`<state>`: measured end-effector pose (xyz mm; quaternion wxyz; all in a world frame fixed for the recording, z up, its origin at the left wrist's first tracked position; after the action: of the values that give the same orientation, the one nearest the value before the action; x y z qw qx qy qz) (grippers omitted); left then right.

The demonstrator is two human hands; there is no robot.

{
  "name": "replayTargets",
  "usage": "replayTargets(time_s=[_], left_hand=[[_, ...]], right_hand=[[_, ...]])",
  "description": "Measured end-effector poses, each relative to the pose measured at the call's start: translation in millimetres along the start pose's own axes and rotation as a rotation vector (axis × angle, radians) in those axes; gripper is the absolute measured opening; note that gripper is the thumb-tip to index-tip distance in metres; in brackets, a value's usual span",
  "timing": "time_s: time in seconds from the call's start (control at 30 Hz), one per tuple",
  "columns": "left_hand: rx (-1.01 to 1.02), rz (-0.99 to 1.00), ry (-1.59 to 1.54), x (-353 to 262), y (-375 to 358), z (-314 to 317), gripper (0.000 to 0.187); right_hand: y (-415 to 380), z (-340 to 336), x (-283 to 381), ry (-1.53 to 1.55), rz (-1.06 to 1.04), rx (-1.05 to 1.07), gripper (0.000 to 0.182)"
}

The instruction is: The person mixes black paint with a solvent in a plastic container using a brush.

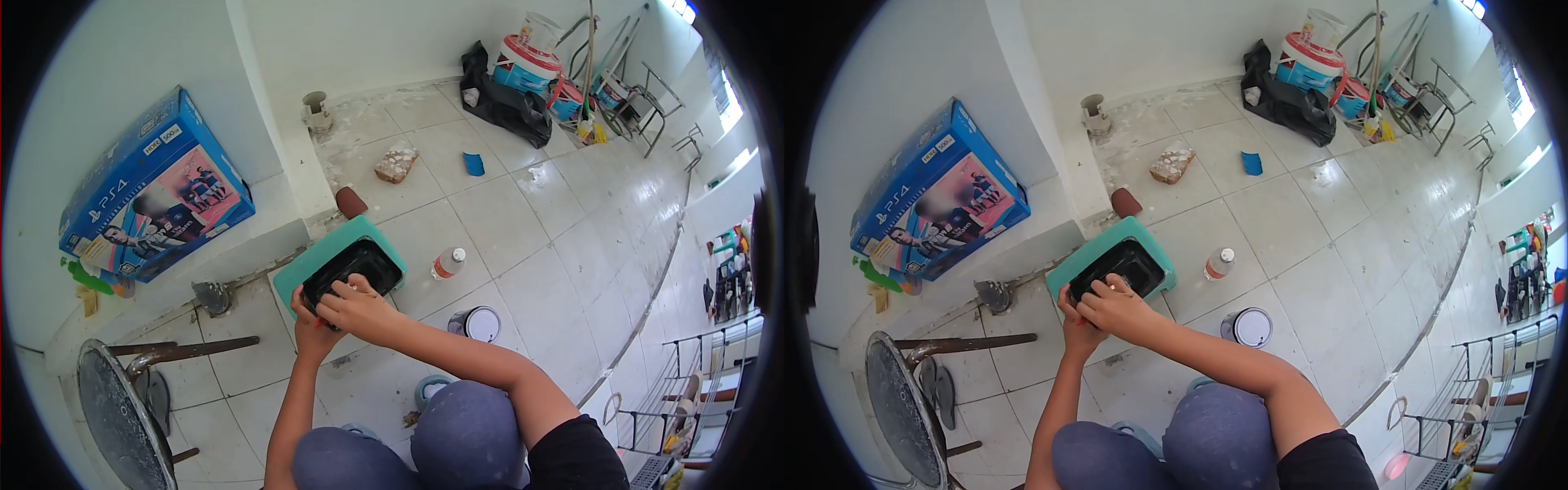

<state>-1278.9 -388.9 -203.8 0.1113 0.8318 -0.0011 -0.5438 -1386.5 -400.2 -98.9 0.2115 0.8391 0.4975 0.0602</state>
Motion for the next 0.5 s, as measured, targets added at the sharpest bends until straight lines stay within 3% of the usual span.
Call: replayTargets(time_s=[0.03, 0.23, 0.3, 0.4, 0.5], left_hand=[[-0.021, 0.037, 0.011, -3, 0, 0, 0.127], [-0.015, -0.038, 0.002, 5, -2, -2, 0.128], [-0.018, -0.027, -0.001, 5, -1, -3, 0.128], [-0.062, -0.003, 0.005, 6, 0, -9, 0.128], [-0.081, 0.012, 0.003, 6, 4, -13, 0.127]], right_hand=[[-3, -3, -4, -0.005, 0.003, 0.003, 0.021], [-87, -66, -123, 0.379, 0.984, -0.411, 0.019], [-117, -53, -153, 0.883, 1.194, -0.582, 0.019], [-117, -26, -179, 0.974, 1.031, -0.564, 0.021], [-91, 31, -186, 1.031, 0.952, -0.336, 0.025]])
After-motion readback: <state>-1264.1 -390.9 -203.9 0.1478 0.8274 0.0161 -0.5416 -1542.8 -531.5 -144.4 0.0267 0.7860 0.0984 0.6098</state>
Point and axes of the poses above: each hand's wrist, its own y-axis towards the middle knuckle, its own z-axis out of the palm, x = y × z, the point moved 8 cm from there along y, towards the middle knuckle, and after that the axes turned 11 degrees about -y, right-handed, at the moved point
